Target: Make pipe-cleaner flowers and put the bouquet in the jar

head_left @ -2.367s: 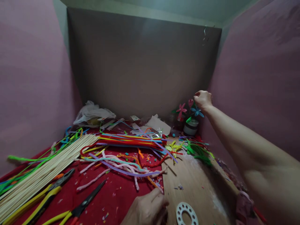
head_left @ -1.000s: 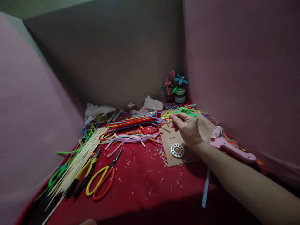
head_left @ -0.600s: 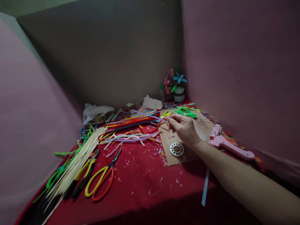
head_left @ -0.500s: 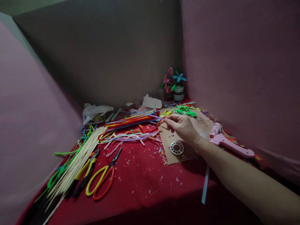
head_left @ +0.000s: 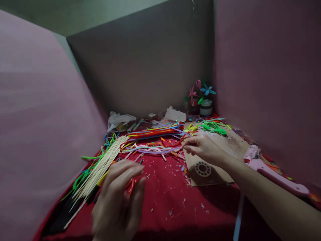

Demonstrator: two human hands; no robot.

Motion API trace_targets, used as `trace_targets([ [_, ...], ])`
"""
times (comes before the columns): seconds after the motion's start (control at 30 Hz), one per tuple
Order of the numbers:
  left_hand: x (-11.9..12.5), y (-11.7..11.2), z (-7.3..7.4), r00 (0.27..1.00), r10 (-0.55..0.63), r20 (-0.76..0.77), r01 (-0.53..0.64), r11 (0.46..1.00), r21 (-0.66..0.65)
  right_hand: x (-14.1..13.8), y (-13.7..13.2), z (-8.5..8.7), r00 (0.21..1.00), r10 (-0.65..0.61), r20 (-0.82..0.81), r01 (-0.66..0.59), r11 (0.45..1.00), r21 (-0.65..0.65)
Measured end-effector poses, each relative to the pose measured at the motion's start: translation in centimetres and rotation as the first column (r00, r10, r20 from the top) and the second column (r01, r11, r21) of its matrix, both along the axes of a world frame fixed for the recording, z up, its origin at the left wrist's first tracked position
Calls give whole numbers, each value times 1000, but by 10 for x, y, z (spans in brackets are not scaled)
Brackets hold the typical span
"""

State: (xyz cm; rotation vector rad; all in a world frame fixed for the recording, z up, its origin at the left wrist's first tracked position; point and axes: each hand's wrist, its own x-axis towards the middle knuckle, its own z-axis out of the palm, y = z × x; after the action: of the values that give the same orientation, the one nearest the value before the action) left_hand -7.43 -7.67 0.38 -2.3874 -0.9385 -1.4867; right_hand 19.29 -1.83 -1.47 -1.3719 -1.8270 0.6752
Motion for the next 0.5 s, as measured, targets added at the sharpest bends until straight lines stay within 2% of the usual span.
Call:
trace_targets([
  [0.1, 22, 31, 16, 995, -32, -97, 25, 997, -73, -12, 2, 10, 993, -14, 117, 9, 999, 37],
  [0.2, 26, 60, 14, 958, -9, -288, -51, 978, -202, -22, 3, 12, 982, -23, 186, 3, 995, 102],
  [0.3, 22, 76, 6, 916, -7, -401, -119, 950, -287, -27, 3, -1, 976, -47, 215, -1, 975, 221],
  [0.4, 21, 81, 0, 853, -39, -521, -150, 937, -316, -24, 3, -22, 957, -155, 245, 43, 912, 408],
  [0.5, 20, 86, -2, 803, -20, -595, -211, 925, -315, -18, 2, -38, 947, -179, 265, 32, 878, 478],
])
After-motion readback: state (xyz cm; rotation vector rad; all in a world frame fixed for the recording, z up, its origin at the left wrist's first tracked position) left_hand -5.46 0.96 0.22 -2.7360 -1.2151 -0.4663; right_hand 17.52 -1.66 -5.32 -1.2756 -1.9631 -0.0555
